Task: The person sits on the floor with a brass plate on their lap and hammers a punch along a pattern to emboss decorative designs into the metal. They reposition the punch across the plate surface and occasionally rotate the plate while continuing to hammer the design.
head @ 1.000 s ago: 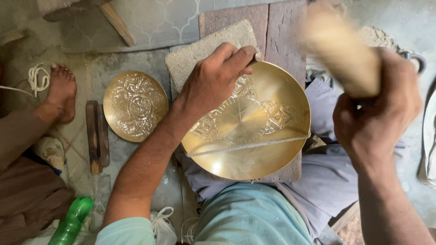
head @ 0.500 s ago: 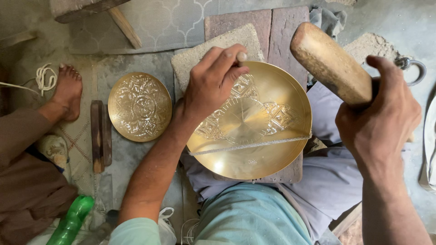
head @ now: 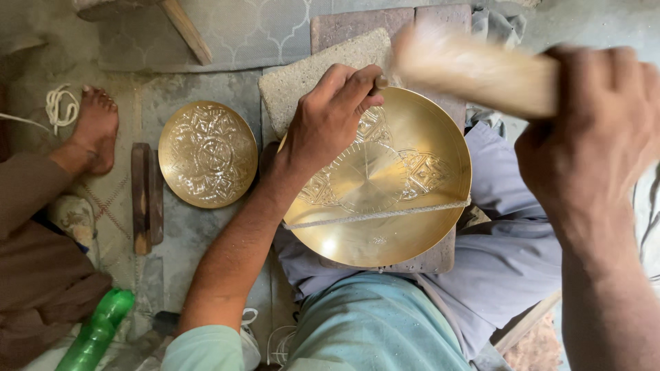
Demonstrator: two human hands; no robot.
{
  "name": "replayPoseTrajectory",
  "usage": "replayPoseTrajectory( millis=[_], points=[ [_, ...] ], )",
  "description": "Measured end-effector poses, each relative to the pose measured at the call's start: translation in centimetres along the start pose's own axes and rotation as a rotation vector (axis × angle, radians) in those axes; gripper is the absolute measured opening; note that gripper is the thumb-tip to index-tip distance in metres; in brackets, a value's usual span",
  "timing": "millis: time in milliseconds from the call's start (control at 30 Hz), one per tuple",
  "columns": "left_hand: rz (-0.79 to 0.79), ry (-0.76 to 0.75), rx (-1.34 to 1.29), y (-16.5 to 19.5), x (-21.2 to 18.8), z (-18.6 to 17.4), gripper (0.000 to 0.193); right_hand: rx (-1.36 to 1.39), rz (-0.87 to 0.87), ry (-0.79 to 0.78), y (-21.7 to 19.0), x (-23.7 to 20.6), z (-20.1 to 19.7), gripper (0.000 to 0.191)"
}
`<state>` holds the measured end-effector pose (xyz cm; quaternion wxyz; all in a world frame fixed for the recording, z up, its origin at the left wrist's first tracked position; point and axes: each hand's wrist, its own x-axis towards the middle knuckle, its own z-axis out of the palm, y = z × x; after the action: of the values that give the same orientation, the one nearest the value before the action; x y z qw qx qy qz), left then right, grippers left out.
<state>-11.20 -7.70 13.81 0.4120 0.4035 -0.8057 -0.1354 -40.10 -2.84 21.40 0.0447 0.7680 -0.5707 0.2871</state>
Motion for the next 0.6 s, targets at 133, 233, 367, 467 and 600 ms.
replayPoseTrajectory(
  millis=[133, 233, 367, 467, 600],
  points=[
    [-0.044, -0.01, 0.002, -0.1, 0.0, -1.0, 0.035, 0.197, 0.128, -0.061, -1.1, 1.3, 0.4, 0.032],
    [-0.037, -0.026, 0.005, -0.3, 0.1, -1.6, 0.035, -0.365, -0.117, -0.101, -1.6, 2.0, 0.9, 0.033],
    [-0.04, -0.015, 0.01, -0.6, -0.1, -2.2, 0.037, 0.174, 0.103, -0.09, -2.0, 2.6, 1.1, 0.038],
    [-0.033, -0.007, -0.001, -0.9, -0.1, -2.2, 0.036, 0.839, 0.385, -0.079, -2.4, 2.7, 1.2, 0.039],
    [-0.01, 0.026, -0.039, -1.2, -0.2, -2.2, 0.037, 0.023, -0.04, -0.084, -2.5, 3.0, 0.8, 0.034]
  ],
)
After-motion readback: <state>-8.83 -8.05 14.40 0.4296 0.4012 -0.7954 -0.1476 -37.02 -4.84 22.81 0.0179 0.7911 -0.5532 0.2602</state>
